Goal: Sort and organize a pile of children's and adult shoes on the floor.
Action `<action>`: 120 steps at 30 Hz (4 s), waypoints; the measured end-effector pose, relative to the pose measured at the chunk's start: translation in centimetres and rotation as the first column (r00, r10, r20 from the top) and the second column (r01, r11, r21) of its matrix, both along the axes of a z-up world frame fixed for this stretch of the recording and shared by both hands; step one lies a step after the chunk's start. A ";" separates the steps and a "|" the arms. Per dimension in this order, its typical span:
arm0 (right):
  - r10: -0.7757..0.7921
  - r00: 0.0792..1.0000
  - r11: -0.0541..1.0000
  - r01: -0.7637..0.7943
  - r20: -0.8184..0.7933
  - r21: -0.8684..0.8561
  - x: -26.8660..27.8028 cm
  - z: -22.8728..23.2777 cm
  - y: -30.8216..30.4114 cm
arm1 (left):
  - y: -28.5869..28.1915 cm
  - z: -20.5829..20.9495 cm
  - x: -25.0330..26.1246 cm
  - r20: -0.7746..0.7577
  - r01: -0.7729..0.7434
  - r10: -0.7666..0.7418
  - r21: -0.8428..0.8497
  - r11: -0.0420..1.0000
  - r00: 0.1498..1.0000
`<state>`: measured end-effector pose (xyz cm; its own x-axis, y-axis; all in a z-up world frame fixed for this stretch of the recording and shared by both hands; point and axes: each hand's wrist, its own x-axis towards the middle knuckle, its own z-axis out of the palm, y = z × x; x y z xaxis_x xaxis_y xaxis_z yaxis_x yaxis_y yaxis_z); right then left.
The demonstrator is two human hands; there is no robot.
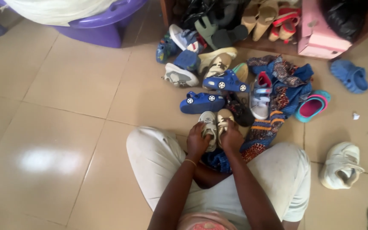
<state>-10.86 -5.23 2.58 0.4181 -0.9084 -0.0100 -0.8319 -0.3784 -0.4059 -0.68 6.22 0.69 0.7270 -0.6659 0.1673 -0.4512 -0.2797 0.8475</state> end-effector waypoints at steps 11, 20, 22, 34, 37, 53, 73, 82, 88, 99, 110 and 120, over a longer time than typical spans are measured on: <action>-0.106 0.963 0.943 0.176 0.247 -0.282 -2.3 -5.3 -6.1 | -0.3 -1.1 0.5 0.270 0.062 -0.073 0.050 0.997 0.960; -0.016 0.999 0.946 0.031 0.051 -0.322 -3.2 -4.5 -10.6 | -1.5 -0.9 0.7 0.262 0.019 -0.063 0.167 0.986 0.963; -0.008 1.000 0.967 0.013 0.018 -0.255 -2.0 -2.3 -9.3 | -0.8 0.4 1.3 0.226 0.001 -0.044 0.188 0.982 0.973; 0.219 0.975 0.963 -0.209 -0.043 0.170 -3.3 1.9 -4.8 | -6.9 -9.4 12.9 -0.437 -0.352 0.195 -0.314 0.882 0.878; 0.489 0.846 0.793 -0.331 -0.211 0.512 -3.8 2.4 -4.3 | -10.4 -9.5 20.1 -0.168 -0.430 0.397 -0.280 0.859 0.902; 0.614 0.757 0.703 -0.396 -0.224 0.591 -3.2 -3.7 -4.1 | -13.5 -10.0 27.2 -0.281 -0.216 0.303 0.301 0.929 0.911; -0.633 0.467 0.455 -0.420 0.617 0.785 -5.1 6.3 -5.1 | -7.7 1.6 11.1 -0.561 -0.056 -0.272 -0.499 0.865 0.782; -0.269 0.648 0.657 -0.418 0.713 0.627 -12.0 4.3 -5.4 | -1.0 -4.3 -0.5 -0.856 0.212 -0.472 -0.432 0.877 0.211; -0.235 0.750 0.508 -0.447 0.618 0.736 -11.6 3.1 -5.3 | 0.6 -0.3 -0.5 -0.733 0.390 -0.654 -0.556 0.734 0.187; -0.621 0.359 0.564 -0.412 0.696 0.716 -10.7 0.7 -7.1 | -0.3 -4.6 -1.5 -0.837 0.032 -0.527 -0.528 0.848 0.150; -0.678 0.064 0.523 -0.658 0.732 0.542 -10.0 4.2 -5.5 | 0.3 -3.9 -0.7 -0.919 0.063 -0.331 -0.325 0.943 0.216; -0.233 0.503 0.606 -0.594 0.832 0.529 -8.8 3.3 -4.5 | -0.6 -9.0 -1.7 -0.805 0.162 -0.381 -0.346 0.924 0.454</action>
